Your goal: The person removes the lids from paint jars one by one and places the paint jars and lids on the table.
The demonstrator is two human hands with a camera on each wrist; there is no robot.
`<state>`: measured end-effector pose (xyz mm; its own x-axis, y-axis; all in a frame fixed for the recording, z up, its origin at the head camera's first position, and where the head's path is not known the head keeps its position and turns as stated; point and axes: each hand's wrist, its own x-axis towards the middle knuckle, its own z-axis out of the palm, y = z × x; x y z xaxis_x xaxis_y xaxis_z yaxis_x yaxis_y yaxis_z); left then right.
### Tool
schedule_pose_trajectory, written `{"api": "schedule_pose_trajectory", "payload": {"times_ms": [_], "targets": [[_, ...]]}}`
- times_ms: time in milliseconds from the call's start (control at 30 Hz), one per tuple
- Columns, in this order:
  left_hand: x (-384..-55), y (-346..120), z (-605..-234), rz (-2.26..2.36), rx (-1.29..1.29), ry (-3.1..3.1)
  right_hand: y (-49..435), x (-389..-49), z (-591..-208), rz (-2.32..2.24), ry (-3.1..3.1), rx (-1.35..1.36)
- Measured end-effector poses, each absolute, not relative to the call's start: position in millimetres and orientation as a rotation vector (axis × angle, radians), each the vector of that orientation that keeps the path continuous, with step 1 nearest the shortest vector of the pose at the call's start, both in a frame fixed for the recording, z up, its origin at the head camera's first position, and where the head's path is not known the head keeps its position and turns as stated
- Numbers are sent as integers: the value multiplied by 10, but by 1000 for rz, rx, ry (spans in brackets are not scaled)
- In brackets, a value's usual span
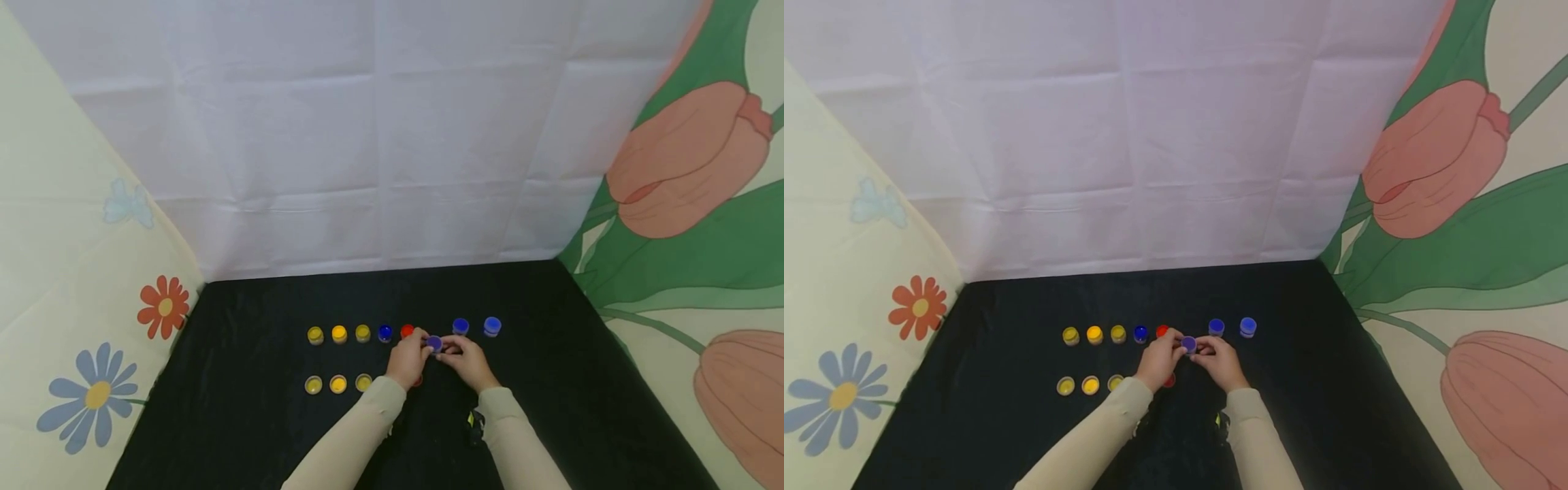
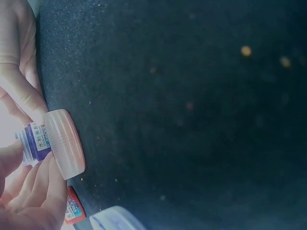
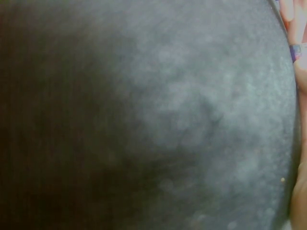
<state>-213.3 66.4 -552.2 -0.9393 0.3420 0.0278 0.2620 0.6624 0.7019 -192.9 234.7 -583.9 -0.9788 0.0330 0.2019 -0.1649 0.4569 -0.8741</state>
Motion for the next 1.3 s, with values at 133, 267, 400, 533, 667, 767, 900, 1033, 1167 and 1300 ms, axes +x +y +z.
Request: {"api": "schedule_pose_trajectory", "payload": {"times_ms": [133,267,400,533,667,767,900,1033,1167,1300], "targets": [[-2125,654,-5528,1103,572,2810,2337,-1953,-5825,1539,-2589,9],[-2116,645,-5524,1049,629,2855,2328,-1961,-5803,1533,-2628,-34],[-2114,653,-5513,1062,599,2843,2326,-1957,-5792,1539,-2623,-32],[-2120,671,-5513,1085,528,2805,2328,-1958,-5800,1538,-2622,-36],[-2129,678,-5517,1091,490,2782,2330,-1958,-5811,1532,-2625,-46],[-2133,671,-5532,1073,525,2793,2327,-1958,-5817,1531,-2624,-60],[-2131,654,-5556,1044,582,2836,2319,-1955,-5815,1541,-2629,-64],[-2130,647,-5567,1052,577,2841,2314,-1955,-5803,1546,-2622,-45],[-2136,653,-5568,1065,545,2825,2318,-1962,-5809,1537,-2617,-40],[-2139,659,-5559,1071,522,2822,2318,-1960,-5805,1543,-2612,-37]]}}
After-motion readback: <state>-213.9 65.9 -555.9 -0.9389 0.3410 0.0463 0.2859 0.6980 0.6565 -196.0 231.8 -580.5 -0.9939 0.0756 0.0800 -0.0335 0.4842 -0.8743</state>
